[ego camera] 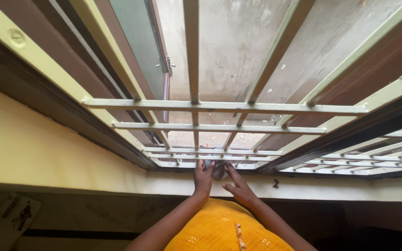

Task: The person wipes the metal bars of a window grill using a cloth, moving the cloth along individual bars and into the corners of the frame.

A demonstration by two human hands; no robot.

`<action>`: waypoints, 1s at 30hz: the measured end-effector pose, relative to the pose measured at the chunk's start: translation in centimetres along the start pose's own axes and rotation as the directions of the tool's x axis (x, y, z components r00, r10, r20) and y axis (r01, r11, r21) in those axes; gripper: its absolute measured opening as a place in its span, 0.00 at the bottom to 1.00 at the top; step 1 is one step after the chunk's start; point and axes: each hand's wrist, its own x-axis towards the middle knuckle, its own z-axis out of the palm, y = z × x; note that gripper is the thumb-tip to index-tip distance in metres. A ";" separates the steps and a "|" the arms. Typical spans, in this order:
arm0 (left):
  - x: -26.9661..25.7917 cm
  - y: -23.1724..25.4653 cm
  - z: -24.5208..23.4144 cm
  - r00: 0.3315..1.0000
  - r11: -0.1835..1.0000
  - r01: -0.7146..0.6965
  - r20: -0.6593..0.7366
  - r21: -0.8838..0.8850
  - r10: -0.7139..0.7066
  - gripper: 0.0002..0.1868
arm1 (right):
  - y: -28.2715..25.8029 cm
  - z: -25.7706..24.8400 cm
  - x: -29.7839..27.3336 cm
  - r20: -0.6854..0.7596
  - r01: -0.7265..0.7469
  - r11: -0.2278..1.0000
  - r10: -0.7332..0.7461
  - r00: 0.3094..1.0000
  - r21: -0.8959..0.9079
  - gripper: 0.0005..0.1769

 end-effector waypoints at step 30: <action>-1.3 -1.2 -8.4 0.914 0.923 0.359 0.149 0.139 -0.378 0.18 | 2.0 2.0 2.1 -0.149 0.007 0.983 0.021 0.989 0.183 0.17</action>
